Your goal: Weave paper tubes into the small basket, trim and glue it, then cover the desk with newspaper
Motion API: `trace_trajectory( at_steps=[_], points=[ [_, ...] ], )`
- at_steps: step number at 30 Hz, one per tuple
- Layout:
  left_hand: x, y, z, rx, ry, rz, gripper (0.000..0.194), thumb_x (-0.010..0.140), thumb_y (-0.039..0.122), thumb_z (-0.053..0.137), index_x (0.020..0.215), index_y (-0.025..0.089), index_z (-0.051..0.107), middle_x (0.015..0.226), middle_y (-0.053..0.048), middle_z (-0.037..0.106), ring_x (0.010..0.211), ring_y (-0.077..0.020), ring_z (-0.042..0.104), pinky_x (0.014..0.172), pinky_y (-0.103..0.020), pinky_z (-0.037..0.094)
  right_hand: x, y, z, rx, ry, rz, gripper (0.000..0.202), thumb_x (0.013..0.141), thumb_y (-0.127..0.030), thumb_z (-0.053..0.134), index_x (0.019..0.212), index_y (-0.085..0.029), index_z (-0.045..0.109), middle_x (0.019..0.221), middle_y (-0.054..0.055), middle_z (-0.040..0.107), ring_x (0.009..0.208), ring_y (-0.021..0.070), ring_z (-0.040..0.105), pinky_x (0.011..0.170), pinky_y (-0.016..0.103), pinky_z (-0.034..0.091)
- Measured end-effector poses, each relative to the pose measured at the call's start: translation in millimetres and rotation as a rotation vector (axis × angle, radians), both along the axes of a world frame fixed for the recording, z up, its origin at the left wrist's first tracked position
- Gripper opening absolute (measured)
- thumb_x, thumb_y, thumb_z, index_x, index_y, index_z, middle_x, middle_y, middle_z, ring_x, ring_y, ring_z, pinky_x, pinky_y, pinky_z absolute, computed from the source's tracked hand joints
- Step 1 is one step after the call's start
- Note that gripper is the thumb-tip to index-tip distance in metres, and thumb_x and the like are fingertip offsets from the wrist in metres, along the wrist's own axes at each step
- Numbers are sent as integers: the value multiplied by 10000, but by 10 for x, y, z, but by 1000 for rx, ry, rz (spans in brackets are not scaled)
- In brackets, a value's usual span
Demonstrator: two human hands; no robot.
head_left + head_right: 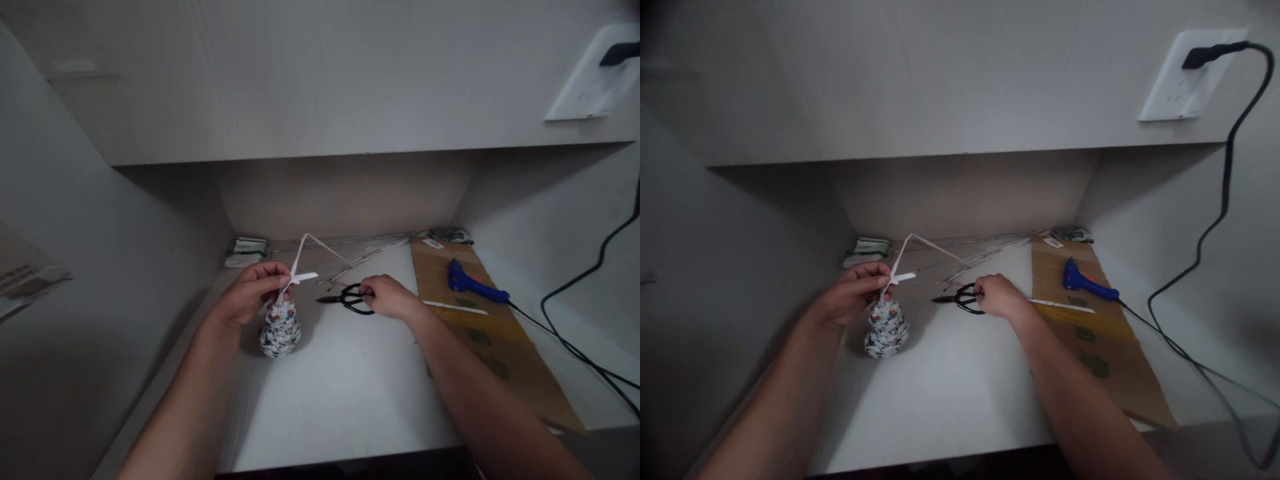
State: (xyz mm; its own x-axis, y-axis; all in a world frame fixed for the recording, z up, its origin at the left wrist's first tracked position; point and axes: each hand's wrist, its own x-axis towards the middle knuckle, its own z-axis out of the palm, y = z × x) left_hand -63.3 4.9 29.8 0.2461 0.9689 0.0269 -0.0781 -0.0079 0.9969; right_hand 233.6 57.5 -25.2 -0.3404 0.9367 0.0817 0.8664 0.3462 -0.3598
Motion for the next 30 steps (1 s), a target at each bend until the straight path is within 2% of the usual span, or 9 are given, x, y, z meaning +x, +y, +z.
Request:
trace_trajectory(
  at_steps=[5, 9, 11, 13, 15, 17, 19, 25, 30],
  points=[
    [-83, 4, 15, 12, 21, -41, 245, 679, 337, 763, 728, 146, 616, 568, -1, 615, 467, -86, 526, 416, -168, 341, -161, -114, -34, 41, -119, 44, 252, 650, -120, 636, 894, -170, 678, 869, 128, 696, 966, 296, 556, 752, 324, 390],
    [-130, 8, 7, 45, 48, -45, 257, 698, 356, 761, 726, 144, 617, 568, -4, 611, 460, -81, 513, 424, -170, 344, -190, -160, 8, 56, -109, 67, 246, 648, -140, 634, 894, -153, 647, 821, 140, 663, 915, 285, 566, 706, 314, 398],
    [-151, 2, 7, 55, 60, -56, 265, 698, 364, 767, 737, 142, 629, 574, -6, 614, 461, -79, 512, 432, -172, 351, -176, -170, 59, 64, -77, 72, 228, 683, -172, 619, 911, -162, 626, 830, 116, 659, 850, 244, 579, 682, 298, 404],
    [-170, -7, 14, 69, 60, -62, 266, 692, 365, 777, 743, 139, 646, 579, -5, 614, 473, -79, 516, 451, -175, 370, -166, -187, 132, -20, 90, 121, 200, 746, -216, 590, 942, -177, 600, 816, 66, 654, 746, 181, 579, 635, 269, 410],
    [-191, -11, 24, 93, 68, -77, 260, 695, 363, 780, 738, 136, 662, 582, -5, 615, 485, -78, 518, 468, -178, 386, -174, -219, 212, -229, 364, 217, 188, 786, -266, 584, 955, -185, 597, 776, 24, 643, 674, 141, 569, 594, 250, 415],
    [-215, -4, 29, 123, 93, -90, 242, 706, 353, 779, 733, 134, 678, 587, -5, 621, 497, -74, 518, 484, -176, 396, -205, -267, 278, -447, 604, 311, 196, 775, -295, 629, 936, -183, 624, 779, 20, 647, 686, 136, 576, 598, 253, 431],
    [-242, 12, 28, 155, 129, -75, 217, 714, 339, 779, 737, 139, 700, 601, -9, 634, 512, -76, 528, 495, -176, 402, -253, -316, 311, -565, 703, 357, 195, 733, -291, 694, 891, -186, 647, 836, 34, 665, 729, 136, 584, 625, 261, 445],
    [-245, 11, 40, 182, 234, -26, 174, 671, 312, 807, 759, 168, 765, 647, -41, 698, 569, -116, 590, 535, -204, 449, -343, -351, 303, -620, 883, 243, 279, 694, -374, 771, 772, -172, 596, 597, -44, 564, 537, 77, 485, 511, 219, 345],
    [-160, -54, 75, 157, 285, -34, 156, 714, 309, 773, 802, 180, 773, 666, -49, 714, 523, -102, 584, 478, -183, 430, -224, -329, 405, -505, 1047, 157, 274, 722, -382, 747, 853, -170, 633, 601, -41, 565, 551, 88, 504, 525, 235, 365]
  ],
)
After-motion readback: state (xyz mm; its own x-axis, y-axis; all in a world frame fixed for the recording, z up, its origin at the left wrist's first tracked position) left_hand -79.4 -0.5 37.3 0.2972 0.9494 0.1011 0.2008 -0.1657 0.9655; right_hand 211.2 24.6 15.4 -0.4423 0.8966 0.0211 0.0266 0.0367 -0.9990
